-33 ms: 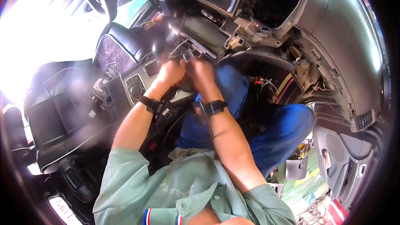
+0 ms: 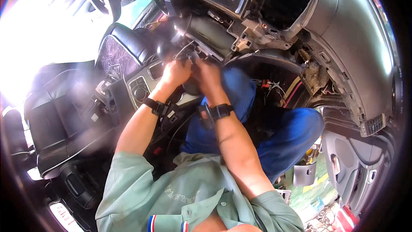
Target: The person installs a car stereo unit into the dashboard. They connect wiring harnesses to the back of the stereo, secure the unit into the dashboard cavity using a screwdriver, and then snap the dashboard trim panel back into place.
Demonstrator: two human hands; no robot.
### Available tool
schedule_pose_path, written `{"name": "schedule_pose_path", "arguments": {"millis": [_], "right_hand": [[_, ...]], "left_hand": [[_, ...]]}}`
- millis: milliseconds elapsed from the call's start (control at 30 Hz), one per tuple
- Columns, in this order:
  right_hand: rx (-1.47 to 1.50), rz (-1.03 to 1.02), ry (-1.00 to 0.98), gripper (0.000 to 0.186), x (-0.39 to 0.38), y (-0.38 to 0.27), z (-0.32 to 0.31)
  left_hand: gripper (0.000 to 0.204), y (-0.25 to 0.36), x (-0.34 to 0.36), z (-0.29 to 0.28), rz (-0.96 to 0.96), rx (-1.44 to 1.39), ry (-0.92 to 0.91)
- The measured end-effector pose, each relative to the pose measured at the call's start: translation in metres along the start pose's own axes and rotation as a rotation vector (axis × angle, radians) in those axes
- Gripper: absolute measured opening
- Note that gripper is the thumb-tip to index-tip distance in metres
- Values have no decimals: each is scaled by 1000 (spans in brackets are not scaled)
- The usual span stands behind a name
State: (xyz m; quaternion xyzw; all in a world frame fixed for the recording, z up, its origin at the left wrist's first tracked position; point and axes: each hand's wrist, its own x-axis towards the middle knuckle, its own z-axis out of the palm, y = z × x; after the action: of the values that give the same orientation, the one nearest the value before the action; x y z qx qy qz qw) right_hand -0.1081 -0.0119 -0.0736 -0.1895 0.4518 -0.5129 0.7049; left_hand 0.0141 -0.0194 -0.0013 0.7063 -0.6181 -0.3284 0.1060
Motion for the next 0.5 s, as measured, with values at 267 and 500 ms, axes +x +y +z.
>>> {"name": "schedule_pose_path", "arguments": {"millis": [267, 500], "right_hand": [[-84, -8, 107, 20, 8, 7, 6], [-21, 97, 155, 24, 6, -1, 8]], "left_hand": [[18, -6, 63, 31, -423, -1253, -201], [23, -21, 64, 31, -379, -1420, -404]]}}
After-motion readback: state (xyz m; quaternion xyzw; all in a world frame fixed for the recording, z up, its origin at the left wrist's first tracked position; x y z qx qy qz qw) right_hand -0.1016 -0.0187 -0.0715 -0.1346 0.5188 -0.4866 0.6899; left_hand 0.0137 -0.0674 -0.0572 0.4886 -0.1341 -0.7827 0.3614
